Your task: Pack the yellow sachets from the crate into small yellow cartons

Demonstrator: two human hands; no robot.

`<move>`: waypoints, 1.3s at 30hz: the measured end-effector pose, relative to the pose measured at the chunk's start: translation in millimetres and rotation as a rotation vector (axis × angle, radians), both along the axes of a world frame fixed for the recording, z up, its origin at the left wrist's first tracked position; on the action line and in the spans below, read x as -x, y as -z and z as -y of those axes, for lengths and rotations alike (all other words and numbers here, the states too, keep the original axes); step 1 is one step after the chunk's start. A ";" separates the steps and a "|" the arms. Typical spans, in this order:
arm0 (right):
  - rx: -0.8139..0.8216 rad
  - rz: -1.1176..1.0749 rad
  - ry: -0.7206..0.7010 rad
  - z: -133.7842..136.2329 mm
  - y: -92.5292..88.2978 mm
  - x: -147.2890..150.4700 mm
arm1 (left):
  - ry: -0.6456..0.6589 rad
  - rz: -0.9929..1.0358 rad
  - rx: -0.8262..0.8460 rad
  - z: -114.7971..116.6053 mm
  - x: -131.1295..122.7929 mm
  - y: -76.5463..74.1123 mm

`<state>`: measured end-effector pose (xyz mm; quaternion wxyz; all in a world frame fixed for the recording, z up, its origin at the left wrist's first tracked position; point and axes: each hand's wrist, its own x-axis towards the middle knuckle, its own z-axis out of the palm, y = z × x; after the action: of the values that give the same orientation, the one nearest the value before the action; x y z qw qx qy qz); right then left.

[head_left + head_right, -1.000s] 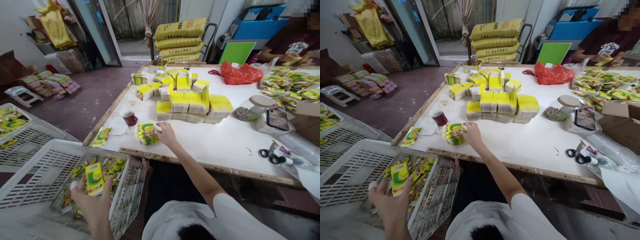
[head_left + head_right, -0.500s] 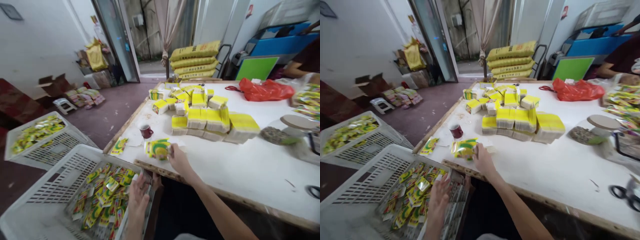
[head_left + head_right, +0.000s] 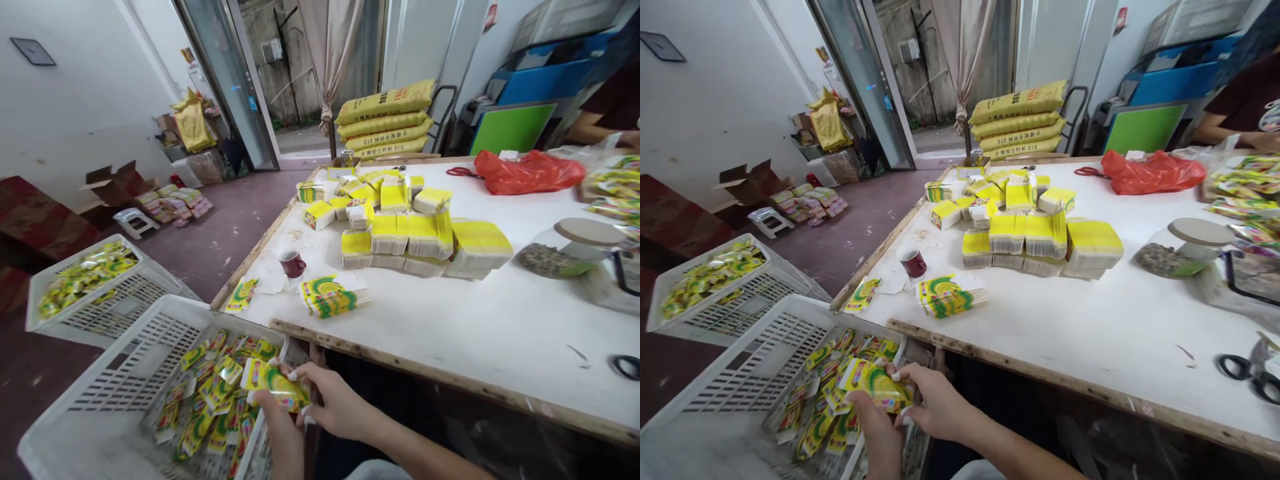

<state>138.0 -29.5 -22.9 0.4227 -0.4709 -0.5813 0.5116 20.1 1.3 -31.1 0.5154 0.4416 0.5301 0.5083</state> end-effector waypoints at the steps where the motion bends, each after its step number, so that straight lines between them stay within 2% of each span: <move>1: -0.011 0.007 0.031 -1.8 0.4 -3.6 | -0.005 0.011 0.020 1.4 1.3 5.0; 4: -0.055 0.026 0.103 -5.7 1.5 -14.8 | -0.063 0.064 0.051 3.9 7.1 18.7; 8: -0.086 0.082 0.138 -5.4 -0.1 -21.0 | 0.017 0.078 -0.028 0.6 14.1 25.9; 11: -0.025 0.030 0.081 -1.7 -3.2 -15.0 | 0.002 0.044 -0.101 -1.9 18.3 29.7; 14: 0.062 -0.053 -0.039 2.5 -4.7 -4.7 | -0.117 -0.088 -0.086 -2.4 23.7 36.6; 16: 0.080 -0.061 -0.061 3.7 -4.2 -0.3 | -0.172 -0.161 -0.057 -2.4 26.9 40.2; 18: 0.064 -0.063 -0.006 2.2 -2.7 -0.7 | -0.165 -0.148 -0.030 -2.2 28.0 40.5; 21: 0.073 -0.133 0.086 -4.1 1.8 -8.1 | -0.135 0.031 0.021 -0.7 23.5 35.7; 25: 0.153 -0.278 0.159 -13.0 13.2 -16.0 | -0.218 0.179 0.088 1.0 13.3 32.3; 28: 0.080 -0.265 0.254 -17.2 18.8 -23.2 | -0.242 0.186 0.129 -3.8 14.4 34.1; 30: -0.019 -0.168 0.293 -18.7 15.8 -33.9 | -0.153 0.183 0.106 -12.4 23.6 33.2; 32: -0.139 -0.001 0.288 -18.7 7.6 -47.9 | -0.004 0.169 0.020 -23.4 38.0 28.7; 34: -0.285 0.251 0.198 -17.1 -2.6 -59.8 | 0.053 0.053 -0.053 -32.1 51.6 21.6; 36: -0.427 0.503 0.049 -14.1 -11.4 -64.5 | 0.133 -0.091 -0.085 -34.1 57.7 14.3; 39: -0.574 0.650 -0.114 -8.6 -17.6 -56.9 | 0.397 -0.312 -0.124 -23.3 47.9 8.7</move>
<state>194.9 -21.0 -5.3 0.3025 -0.4378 -0.8279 0.1770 -27.8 24.6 -39.8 0.4890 0.6408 0.4739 0.3545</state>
